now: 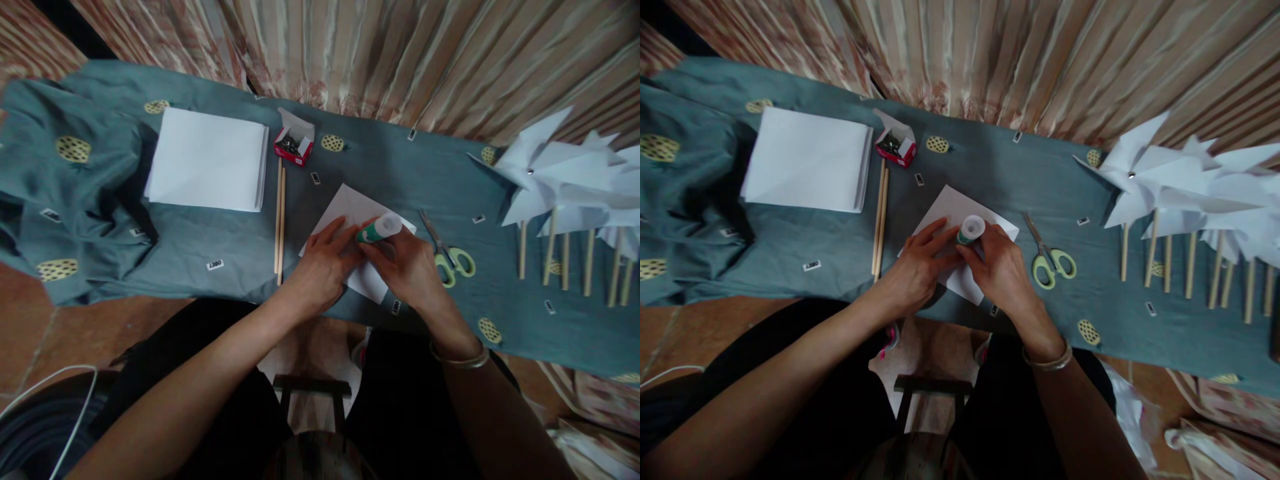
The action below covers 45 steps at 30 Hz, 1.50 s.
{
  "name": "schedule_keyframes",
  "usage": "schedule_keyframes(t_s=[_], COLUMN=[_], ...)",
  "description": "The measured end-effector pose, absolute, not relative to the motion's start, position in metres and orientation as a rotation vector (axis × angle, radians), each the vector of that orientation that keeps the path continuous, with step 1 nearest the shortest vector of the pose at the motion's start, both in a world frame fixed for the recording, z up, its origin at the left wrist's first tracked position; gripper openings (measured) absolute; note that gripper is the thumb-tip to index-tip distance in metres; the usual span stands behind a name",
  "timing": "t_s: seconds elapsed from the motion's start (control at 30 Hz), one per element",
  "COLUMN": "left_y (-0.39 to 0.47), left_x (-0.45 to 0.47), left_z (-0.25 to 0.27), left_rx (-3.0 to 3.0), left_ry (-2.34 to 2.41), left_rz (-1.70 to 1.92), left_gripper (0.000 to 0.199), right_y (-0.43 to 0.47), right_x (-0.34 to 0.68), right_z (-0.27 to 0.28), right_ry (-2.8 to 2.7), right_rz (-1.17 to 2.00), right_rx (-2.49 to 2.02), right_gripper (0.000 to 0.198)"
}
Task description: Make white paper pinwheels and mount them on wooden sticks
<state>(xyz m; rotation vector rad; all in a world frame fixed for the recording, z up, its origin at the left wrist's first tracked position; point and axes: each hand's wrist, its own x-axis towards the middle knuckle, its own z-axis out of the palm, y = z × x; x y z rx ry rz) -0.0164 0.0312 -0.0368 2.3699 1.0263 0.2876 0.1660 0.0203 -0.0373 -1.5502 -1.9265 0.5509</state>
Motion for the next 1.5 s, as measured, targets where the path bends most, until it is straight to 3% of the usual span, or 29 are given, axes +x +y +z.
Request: schedule_keyframes(t_s=[0.73,0.93,1.07,1.17,1.3,1.5], left_y=[0.031,0.031,0.034,0.036,0.034,0.023], left_x=[-0.016,-0.017,-0.028,-0.031,-0.021,-0.009], left_z=[-0.036,-0.037,-0.033,-0.025,-0.020,-0.029], left_rx=[2.361,2.311,2.056,1.552,0.964,1.109], left_ry=[1.036,1.045,0.982,1.008,0.988,0.944], left_rz=[0.297,0.313,0.590,0.828,0.860,0.853], left_gripper=[0.059,0.055,0.058,0.049,0.040,0.050], right_y=[0.022,0.024,0.022,0.018,0.013,0.007], right_x=[0.170,0.197,0.210,0.207,0.193,0.175], right_z=[-0.033,-0.024,-0.023,-0.023,-0.021,-0.019], right_ry=[-1.913,-1.230,-1.094,-1.106,-0.994,-0.870], right_rz=[0.681,0.952,1.068,1.146,1.272,1.436], right_rx=[-1.585,-1.414,-1.305,-1.290,-1.233,-1.163], right_gripper=[0.018,0.018,0.013,0.015,0.026,0.029])
